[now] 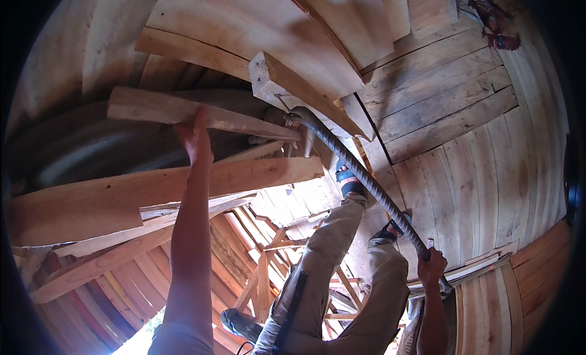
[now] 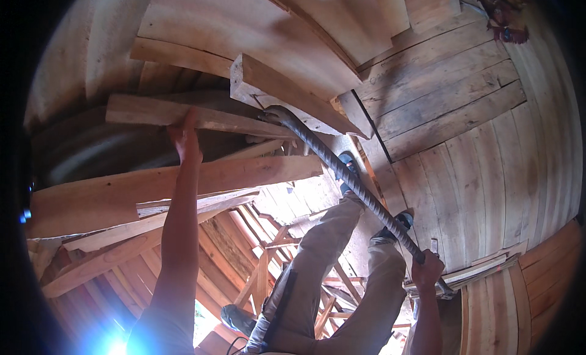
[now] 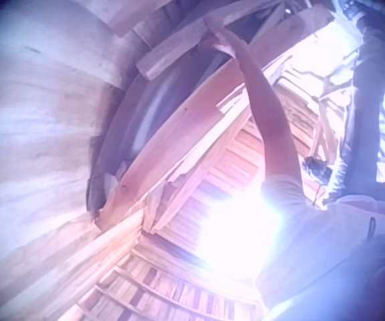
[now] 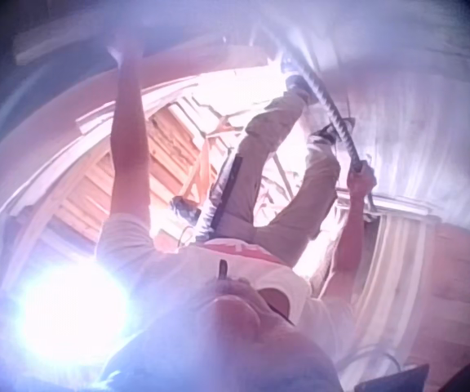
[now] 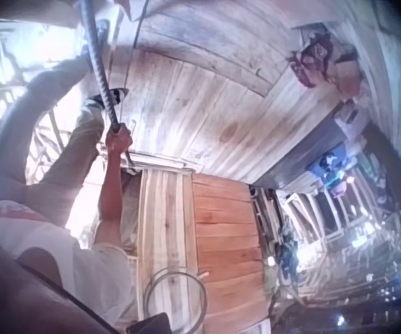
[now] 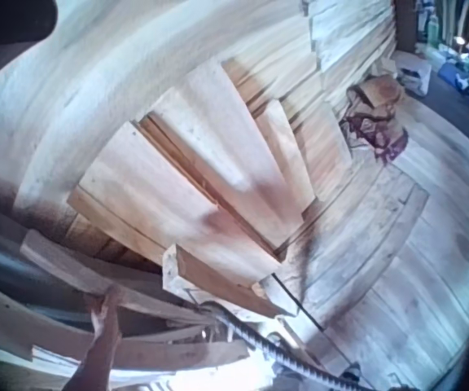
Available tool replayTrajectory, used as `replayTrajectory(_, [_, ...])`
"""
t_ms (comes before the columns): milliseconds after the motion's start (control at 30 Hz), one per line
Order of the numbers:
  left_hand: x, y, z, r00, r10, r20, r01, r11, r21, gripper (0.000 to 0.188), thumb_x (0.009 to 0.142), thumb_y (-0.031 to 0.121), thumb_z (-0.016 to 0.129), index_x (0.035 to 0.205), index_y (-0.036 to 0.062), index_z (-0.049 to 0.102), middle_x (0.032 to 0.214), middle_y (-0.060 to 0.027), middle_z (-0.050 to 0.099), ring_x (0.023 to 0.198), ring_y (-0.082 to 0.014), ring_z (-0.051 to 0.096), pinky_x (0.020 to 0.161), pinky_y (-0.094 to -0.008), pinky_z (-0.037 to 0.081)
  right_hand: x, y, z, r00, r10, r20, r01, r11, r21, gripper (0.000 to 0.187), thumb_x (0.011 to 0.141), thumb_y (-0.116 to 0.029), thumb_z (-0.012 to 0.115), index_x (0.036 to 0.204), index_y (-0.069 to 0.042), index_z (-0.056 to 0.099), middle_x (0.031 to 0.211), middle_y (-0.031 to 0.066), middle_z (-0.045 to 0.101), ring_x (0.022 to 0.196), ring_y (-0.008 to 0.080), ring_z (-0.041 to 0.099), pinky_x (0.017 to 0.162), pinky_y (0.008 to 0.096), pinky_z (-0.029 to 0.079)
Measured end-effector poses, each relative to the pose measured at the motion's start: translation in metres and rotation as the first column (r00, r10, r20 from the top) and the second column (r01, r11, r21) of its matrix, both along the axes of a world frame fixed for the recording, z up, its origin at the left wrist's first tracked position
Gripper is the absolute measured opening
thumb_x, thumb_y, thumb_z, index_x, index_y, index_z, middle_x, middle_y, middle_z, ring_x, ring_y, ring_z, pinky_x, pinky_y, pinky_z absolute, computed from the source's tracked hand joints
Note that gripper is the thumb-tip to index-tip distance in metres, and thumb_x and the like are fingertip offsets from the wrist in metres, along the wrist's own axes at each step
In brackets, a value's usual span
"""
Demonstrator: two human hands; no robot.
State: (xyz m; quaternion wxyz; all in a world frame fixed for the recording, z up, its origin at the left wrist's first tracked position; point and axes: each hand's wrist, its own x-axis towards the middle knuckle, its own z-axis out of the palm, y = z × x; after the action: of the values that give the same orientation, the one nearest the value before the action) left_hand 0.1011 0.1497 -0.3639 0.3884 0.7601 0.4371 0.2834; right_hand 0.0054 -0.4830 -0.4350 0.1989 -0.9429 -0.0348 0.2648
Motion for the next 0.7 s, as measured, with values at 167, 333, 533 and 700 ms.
replayTrajectory(167, [-0.012,-0.035,0.05,0.982,-0.16,0.101,0.169,0.981,-0.09,0.066,0.082,0.025,0.072,0.136,0.0153,0.035,0.129,-0.0092,0.047,0.119,-0.0219,0.046,0.099,-0.0461,0.038,-0.007,-0.01,0.012,0.996,-0.065,-0.059,0.065,0.998,-0.01,0.023,0.071,-0.019,0.075,0.069,-0.006,0.056,0.06,0.0136,0.057,0.059,0.037,0.057,0.056,0.049,0.041])
replayTrajectory(333, [-0.003,-0.078,0.089,0.937,-0.299,0.18,0.298,0.954,0.035,0.053,0.086,0.019,0.066,0.13,0.0092,0.038,0.118,-0.0105,0.054,0.112,-0.0245,0.053,0.098,-0.0441,0.04,-0.019,-0.026,0.019,0.997,-0.07,-0.025,0.07,0.998,-0.009,0.024,0.07,-0.019,0.074,0.069,-0.005,0.055,0.06,0.015,0.056,0.058,0.038,0.057,0.055,0.0499,0.04])
replayTrajectory(533, [0.02,-0.127,0.096,0.804,-0.496,0.327,0.518,0.855,0.023,0.059,0.082,0.015,0.07,0.129,0.0034,0.037,0.108,-0.0113,0.056,0.103,-0.0231,0.058,0.095,-0.0392,0.043,-0.033,-0.049,0.043,0.98,-0.171,-0.104,0.16,0.981,-0.109,0.02,0.068,-0.02,0.074,0.068,-0.006,0.059,0.061,0.0154,0.059,0.062,0.0369,0.06,0.06,0.0481,0.044])
replayTrajectory(700, [0.043,-0.181,0.083,0.777,-0.563,0.28,0.616,0.773,-0.155,0.064,0.076,0.005,0.074,0.127,0.0042,0.036,0.107,-0.01,0.055,0.101,-0.0177,0.055,0.089,-0.0343,0.045,-0.056,-0.069,0.069,0.964,-0.247,-0.102,0.227,0.958,-0.176,0.02,0.068,-0.021,0.074,0.07,-0.005,0.061,0.067,0.0169,0.061,0.067,0.0384,0.061,0.064,0.0492,0.045])
